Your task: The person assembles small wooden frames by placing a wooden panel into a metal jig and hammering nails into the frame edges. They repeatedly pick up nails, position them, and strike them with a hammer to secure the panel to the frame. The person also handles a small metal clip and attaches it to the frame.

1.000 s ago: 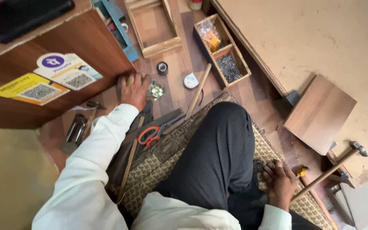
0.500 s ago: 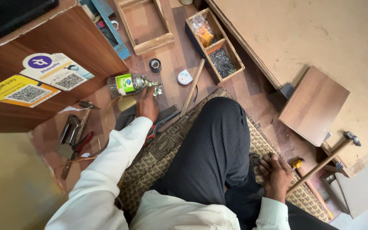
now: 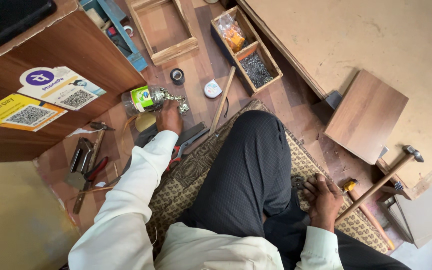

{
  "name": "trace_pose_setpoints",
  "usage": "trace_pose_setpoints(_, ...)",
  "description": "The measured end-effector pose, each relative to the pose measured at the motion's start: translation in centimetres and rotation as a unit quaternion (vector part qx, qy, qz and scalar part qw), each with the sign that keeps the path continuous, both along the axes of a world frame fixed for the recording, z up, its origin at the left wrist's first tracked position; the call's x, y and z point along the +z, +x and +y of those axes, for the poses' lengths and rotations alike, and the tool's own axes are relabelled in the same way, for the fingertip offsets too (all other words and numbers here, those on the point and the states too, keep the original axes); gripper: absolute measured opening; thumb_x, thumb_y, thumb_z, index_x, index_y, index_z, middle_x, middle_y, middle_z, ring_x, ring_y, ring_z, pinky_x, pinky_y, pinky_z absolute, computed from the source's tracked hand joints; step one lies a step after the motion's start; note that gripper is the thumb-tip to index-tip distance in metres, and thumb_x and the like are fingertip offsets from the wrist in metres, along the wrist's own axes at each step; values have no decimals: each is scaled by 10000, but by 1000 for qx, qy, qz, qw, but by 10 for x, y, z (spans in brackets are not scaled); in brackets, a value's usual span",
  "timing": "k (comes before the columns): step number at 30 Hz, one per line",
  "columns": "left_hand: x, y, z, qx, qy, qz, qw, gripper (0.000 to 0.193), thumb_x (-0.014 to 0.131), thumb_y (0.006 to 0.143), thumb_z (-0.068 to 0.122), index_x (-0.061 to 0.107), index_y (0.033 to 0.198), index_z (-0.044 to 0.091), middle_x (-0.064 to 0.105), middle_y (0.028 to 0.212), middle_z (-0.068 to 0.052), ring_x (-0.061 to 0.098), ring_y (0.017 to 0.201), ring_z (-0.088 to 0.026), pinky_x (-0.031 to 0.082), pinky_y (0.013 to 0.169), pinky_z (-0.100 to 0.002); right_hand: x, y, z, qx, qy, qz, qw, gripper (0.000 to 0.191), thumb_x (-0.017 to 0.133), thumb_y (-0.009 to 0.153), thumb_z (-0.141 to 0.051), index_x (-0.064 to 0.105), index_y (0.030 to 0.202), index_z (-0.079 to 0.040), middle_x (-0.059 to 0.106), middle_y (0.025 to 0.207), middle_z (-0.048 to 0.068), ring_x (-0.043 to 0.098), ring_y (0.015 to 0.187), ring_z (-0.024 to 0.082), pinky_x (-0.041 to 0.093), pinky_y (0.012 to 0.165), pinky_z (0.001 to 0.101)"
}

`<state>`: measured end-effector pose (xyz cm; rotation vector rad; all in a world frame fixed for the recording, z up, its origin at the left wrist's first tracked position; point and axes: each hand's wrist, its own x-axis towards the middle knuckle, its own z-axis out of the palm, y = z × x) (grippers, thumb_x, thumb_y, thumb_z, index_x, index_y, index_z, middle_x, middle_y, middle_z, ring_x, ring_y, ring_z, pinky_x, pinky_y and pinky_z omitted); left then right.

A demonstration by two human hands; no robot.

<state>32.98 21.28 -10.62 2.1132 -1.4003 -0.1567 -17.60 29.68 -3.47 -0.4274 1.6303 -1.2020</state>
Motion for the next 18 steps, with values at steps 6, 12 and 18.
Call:
trace_pose_setpoints(6, -5, 7, 1, 2, 1, 14, 1000, 121, 675, 860, 30, 697, 954, 103, 732, 1009, -136, 688, 934, -415, 536, 811, -522, 3, 3, -1, -5, 4, 3, 1000, 241, 654, 1025, -167, 681, 1173, 21, 736, 941, 138, 722, 751, 207, 574, 602, 284)
trace_pose_setpoints(12, -21, 18, -2, -21, -106, 115, 987, 259, 761, 792, -17, 762, 1021, 106, 776, 953, -126, 763, 842, -286, 603, 755, -411, 5, 5, -1, -11, 6, 5, 1000, 242, 659, 1023, -159, 678, 1175, 28, 735, 938, 137, 721, 741, 200, 578, 597, 274)
trace_pose_setpoints(18, -23, 20, -9, 87, -28, 437, 895, 150, 750, 886, 28, 664, 1009, 17, 696, 834, -77, 619, 496, -166, 467, 374, -298, 4, 5, -1, -9, -3, 2, 1000, 243, 656, 1023, -162, 679, 1172, 30, 735, 935, 139, 723, 738, 200, 581, 593, 275)
